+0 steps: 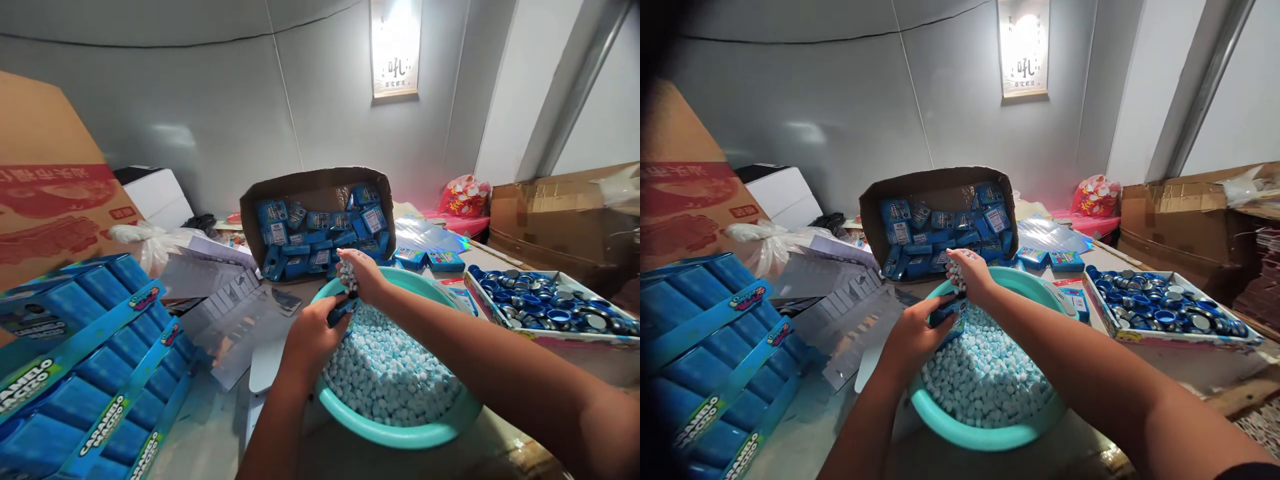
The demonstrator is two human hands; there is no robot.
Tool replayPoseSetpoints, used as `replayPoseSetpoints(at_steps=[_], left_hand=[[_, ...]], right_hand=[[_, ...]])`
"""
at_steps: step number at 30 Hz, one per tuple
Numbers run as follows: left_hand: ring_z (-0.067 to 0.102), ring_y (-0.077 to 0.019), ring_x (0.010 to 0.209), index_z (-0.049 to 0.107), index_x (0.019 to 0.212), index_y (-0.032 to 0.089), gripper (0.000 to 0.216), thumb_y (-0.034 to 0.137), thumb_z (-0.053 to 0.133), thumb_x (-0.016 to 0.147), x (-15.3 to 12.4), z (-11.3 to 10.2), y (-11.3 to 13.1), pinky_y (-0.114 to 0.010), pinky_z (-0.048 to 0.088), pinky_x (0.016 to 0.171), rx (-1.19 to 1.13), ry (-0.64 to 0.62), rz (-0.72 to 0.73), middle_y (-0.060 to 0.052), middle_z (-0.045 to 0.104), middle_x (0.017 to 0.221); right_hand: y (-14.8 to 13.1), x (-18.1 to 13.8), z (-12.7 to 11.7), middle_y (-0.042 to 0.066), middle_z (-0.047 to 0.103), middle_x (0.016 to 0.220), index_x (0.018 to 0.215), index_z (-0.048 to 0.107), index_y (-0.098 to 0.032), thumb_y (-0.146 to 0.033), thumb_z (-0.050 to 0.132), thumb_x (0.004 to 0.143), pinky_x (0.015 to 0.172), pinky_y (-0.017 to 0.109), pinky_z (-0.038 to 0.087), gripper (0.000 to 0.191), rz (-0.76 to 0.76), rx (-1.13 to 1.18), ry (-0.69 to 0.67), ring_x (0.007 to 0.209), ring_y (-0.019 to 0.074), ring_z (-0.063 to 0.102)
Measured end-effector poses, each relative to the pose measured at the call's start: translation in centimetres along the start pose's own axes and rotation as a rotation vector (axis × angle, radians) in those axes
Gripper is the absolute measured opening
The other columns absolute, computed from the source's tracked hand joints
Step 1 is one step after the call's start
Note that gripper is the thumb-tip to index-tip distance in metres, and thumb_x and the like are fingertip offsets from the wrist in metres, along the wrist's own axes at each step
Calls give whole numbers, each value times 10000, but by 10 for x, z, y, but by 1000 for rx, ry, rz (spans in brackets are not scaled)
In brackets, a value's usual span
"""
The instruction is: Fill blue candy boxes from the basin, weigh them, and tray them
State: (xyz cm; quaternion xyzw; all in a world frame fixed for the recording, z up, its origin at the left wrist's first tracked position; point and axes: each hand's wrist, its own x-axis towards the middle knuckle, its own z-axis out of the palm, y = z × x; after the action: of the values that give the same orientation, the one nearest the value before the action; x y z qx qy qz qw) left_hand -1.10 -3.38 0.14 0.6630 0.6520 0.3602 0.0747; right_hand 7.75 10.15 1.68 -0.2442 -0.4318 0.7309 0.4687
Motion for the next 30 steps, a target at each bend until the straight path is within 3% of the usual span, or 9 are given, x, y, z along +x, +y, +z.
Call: replayPoseSetpoints(at_steps=[10,25,30], left_hand=[[675,-225,1137,704,1188,237,337,333,633,873,0,2,-4,-325,496,1016,29,68,-6,-40,738,1210],[669,-234,1116,698,1180,226,326,317,619,877,-1,0,-1,-353,494,1002,45,43,-38,-50,739,1178],[604,-220,1243,665,1181,225,296,270,588,899,-1,1,-3,-347,467,1079,7,81,73,-72,622,1354]], right_hand=[[-1,-1,1,-10,601,602,810,582,-191,-400,748,657,432,207,414,308,-8,-41,-14,515,125,553],[-1,0,-2,3,596,580,793,600,-181,-354,667,722,430,205,397,199,15,-1,-30,518,129,536],[-1,-1,-2,4,605,603,810,608,-178,-372,670,716,448,209,399,224,24,-6,-43,538,132,549]])
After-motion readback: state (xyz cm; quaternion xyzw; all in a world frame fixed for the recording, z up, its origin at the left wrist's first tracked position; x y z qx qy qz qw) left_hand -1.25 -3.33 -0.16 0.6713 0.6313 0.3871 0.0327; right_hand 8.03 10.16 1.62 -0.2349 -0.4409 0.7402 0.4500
